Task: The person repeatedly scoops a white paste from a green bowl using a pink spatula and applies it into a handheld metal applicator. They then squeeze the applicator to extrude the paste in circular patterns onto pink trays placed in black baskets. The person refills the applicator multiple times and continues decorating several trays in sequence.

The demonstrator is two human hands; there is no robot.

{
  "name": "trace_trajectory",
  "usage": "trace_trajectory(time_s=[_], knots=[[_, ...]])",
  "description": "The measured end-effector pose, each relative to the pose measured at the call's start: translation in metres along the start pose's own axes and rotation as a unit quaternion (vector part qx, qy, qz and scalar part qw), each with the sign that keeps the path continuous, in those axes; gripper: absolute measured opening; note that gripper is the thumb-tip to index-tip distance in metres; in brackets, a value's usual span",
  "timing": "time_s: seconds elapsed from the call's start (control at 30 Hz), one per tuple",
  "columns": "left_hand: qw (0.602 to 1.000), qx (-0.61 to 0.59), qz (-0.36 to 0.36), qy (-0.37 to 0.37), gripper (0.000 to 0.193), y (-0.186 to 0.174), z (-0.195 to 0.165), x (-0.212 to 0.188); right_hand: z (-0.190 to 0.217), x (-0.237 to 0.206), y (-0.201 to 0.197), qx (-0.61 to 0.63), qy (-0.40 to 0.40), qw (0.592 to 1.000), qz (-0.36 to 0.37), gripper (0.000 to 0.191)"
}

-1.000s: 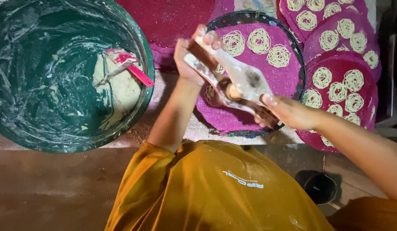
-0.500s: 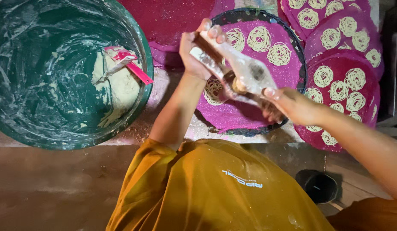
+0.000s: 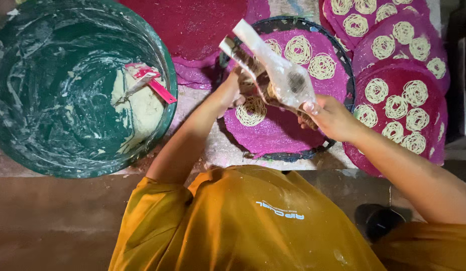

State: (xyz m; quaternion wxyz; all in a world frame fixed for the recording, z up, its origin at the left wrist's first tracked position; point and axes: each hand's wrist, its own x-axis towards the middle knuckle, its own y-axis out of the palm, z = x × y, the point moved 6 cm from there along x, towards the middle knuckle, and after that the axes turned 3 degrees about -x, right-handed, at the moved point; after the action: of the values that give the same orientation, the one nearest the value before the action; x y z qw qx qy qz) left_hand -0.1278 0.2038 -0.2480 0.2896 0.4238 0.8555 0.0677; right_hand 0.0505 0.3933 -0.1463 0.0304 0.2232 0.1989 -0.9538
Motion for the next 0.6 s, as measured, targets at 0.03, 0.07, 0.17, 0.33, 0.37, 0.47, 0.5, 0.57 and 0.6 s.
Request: trace_trajectory(time_s=[0.03, 0.07, 0.17, 0.33, 0.37, 0.47, 0.5, 0.57, 0.6], knots=[[0.999, 0.023, -0.017, 0.032, 0.070, -0.004, 0.003, -0.007, -0.003, 0.001, 0.000, 0.002, 0.006, 1.000, -0.013, 0.053], [0.996, 0.045, -0.033, 0.066, 0.065, -0.007, 0.004, -0.016, -0.003, 0.003, -0.001, 0.002, -0.006, 1.000, -0.023, 0.054], [0.910, 0.353, -0.088, 0.202, 0.060, -0.007, -0.011, -0.064, -0.006, 0.002, -0.009, -0.010, -0.018, 0.999, -0.050, 0.059], [0.898, 0.342, -0.159, 0.226, 0.067, 0.009, -0.066, -0.101, -0.016, -0.013, -0.016, 0.087, -0.022, 0.995, 0.031, 0.076], [0.938, 0.238, -0.154, 0.201, 0.067, 0.013, -0.075, -0.095, -0.021, -0.017, -0.010, 0.125, 0.013, 0.990, 0.065, 0.077], [0.940, -0.313, 0.032, 0.134, 0.073, 0.039, -0.100, -0.060, -0.027, -0.031, 0.004, 0.211, 0.110, 0.961, 0.144, 0.077], [0.865, -0.483, 0.092, 0.096, 0.082, 0.051, -0.106, -0.047, -0.026, -0.036, 0.005, 0.223, 0.138, 0.952, 0.161, 0.076], [0.819, -0.497, 0.214, 0.191, 0.058, 0.075, -0.123, -0.031, -0.020, -0.040, -0.007, 0.184, 0.155, 0.958, 0.156, 0.074], [0.786, -0.500, 0.273, 0.240, 0.050, 0.083, -0.131, -0.024, -0.014, -0.038, -0.020, 0.132, 0.143, 0.972, 0.133, 0.075]])
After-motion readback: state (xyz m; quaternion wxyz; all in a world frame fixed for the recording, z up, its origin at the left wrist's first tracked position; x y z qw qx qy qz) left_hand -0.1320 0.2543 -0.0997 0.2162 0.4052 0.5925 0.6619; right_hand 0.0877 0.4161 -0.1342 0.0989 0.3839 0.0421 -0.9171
